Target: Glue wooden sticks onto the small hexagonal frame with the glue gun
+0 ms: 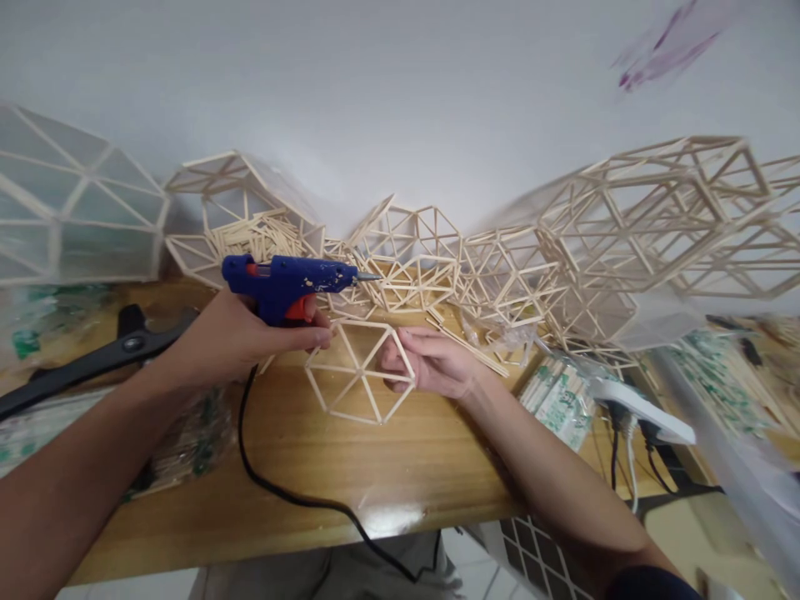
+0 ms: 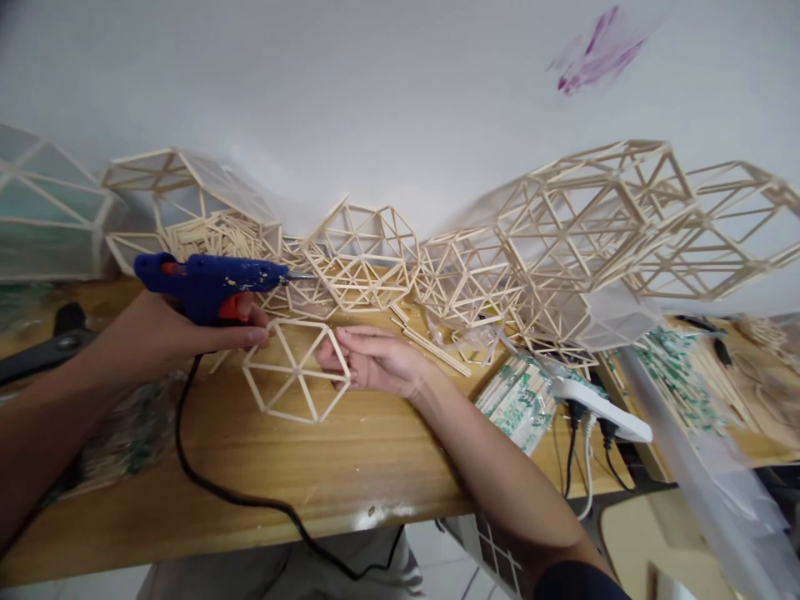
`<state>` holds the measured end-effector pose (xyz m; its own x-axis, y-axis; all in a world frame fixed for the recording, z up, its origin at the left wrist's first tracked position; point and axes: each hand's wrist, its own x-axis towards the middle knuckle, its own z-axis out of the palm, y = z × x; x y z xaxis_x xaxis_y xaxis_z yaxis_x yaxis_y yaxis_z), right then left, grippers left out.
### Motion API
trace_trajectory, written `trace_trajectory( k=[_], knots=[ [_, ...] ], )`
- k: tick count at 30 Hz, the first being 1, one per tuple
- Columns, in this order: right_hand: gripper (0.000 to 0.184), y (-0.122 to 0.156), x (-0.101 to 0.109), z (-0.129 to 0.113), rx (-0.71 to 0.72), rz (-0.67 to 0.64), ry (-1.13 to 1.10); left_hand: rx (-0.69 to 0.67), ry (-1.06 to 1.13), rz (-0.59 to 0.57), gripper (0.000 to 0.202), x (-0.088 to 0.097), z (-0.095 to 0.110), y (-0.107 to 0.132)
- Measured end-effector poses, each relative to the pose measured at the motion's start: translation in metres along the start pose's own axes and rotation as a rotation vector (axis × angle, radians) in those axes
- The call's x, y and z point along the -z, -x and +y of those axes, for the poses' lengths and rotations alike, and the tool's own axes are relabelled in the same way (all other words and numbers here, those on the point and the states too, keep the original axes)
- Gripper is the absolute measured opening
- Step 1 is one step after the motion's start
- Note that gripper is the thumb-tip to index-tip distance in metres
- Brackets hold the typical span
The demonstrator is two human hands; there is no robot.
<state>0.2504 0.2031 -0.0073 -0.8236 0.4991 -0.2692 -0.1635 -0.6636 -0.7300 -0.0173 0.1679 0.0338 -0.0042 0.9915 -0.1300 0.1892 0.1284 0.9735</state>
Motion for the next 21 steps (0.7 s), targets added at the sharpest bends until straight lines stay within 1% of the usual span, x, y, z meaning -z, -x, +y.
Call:
trace_trajectory(
  k=[3,9,14,17,21],
  knots=[
    [0.029,0.0001,0.0007,0.0024,-0.003,0.007,0.0,-0.027,0.014,-0.014,0.036,-0.0009,0.0019,0.0007],
    [0.04,-0.0017,-0.002,0.0032,0.039,-0.067,0.069,-0.008,-0.02,-0.016,0.035,-0.0006,0.0004,0.0002],
    [0.039,-0.0021,-0.0041,0.0017,0.087,-0.03,0.113,-0.014,-0.024,0.0,0.03,-0.0003,0.0007,0.001],
    [0.035,-0.0011,-0.0059,-0.0008,0.104,-0.011,0.078,-0.011,-0.012,0.016,0.032,-0.0009,0.0017,0.0008],
    [0.028,0.0,-0.0073,-0.0045,0.12,0.02,0.021,-0.023,0.0,0.008,0.031,-0.0003,0.0007,-0.0001]
  ],
)
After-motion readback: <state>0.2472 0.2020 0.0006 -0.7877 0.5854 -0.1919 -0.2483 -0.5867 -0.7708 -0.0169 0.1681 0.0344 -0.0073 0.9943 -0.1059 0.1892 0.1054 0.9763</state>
